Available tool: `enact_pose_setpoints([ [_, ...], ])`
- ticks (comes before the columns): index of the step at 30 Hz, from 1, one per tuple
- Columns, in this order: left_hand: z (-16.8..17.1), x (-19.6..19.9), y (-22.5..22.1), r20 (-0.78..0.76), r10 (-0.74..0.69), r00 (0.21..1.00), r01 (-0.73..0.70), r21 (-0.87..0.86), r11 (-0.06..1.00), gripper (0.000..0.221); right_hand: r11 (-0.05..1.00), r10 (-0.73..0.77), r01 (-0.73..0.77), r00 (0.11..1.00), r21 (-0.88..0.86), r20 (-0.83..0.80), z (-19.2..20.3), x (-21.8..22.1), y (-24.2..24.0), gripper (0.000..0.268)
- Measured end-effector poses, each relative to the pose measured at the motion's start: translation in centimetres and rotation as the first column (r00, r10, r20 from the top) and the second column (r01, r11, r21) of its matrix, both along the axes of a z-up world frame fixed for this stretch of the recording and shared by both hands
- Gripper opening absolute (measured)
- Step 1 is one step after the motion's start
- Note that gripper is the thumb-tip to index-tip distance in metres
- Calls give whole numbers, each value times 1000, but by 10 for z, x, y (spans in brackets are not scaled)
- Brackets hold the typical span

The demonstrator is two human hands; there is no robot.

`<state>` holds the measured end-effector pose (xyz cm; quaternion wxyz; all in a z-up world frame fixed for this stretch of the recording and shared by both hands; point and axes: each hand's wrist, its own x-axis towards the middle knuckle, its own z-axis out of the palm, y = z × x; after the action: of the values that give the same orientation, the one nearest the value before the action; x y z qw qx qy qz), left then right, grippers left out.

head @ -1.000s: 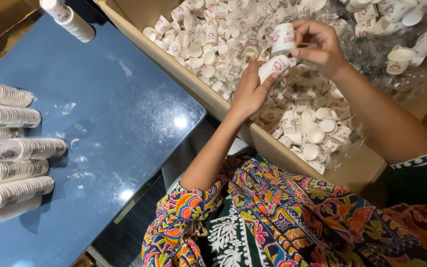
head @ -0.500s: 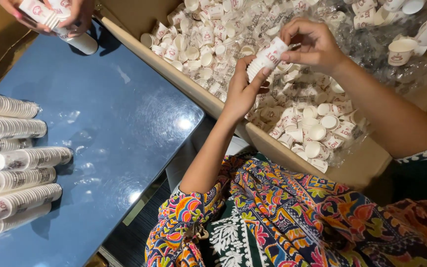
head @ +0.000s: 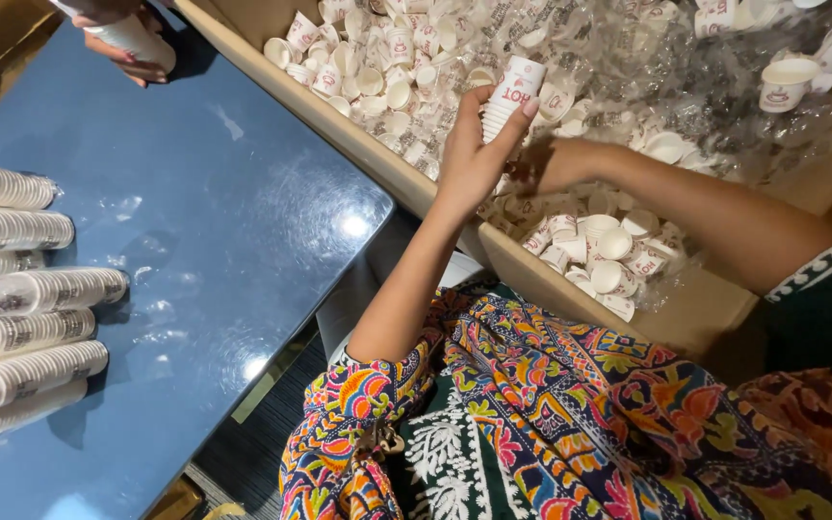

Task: The recorder is sorting and stacking small paper cups from a large cardboard box onto a table surface.

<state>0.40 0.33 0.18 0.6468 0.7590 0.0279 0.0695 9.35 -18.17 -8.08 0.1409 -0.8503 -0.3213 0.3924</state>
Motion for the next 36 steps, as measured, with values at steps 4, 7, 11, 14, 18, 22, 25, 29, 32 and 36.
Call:
enact_pose_setpoints([
  [4,4,-2,-1,-12,0,1000,0,-5,1000,62,992,76,-75,997,-106,7,-45,-32,7,58],
  [7,-2,-3,-1,45,-15,999,15,-4,1000,61,996,93,-92,995,-21,41,-95,-15,-1,66],
  [11,4,-4,2,34,-61,998,60,36,998,61,997,50,-16,892,-79,450,-62,18,-7,38],
  [14,1,-3,1,-4,-105,994,105,63,992,61,979,-188,66,646,191,740,3,28,-9,30],
  [18,-7,1,0,4,-116,993,115,107,988,61,410,-574,307,819,859,-18,21,65,-30,24],
  [22,-4,1,0,3,-99,995,98,133,986,60,165,-256,574,810,802,-527,83,28,-24,27],
  [25,-6,0,-1,3,-102,995,101,121,988,59,191,-258,582,807,790,-532,95,19,-21,32],
  [29,-10,1,0,26,-86,996,81,163,983,59,154,-202,546,833,824,-515,102,20,-24,35],
  [32,-8,2,-1,27,-79,997,73,169,983,58,179,-157,528,848,830,-506,109,16,-24,33],
  [36,-6,1,0,23,-88,996,82,177,981,56,146,-105,501,865,853,-490,107,16,-26,31],
])
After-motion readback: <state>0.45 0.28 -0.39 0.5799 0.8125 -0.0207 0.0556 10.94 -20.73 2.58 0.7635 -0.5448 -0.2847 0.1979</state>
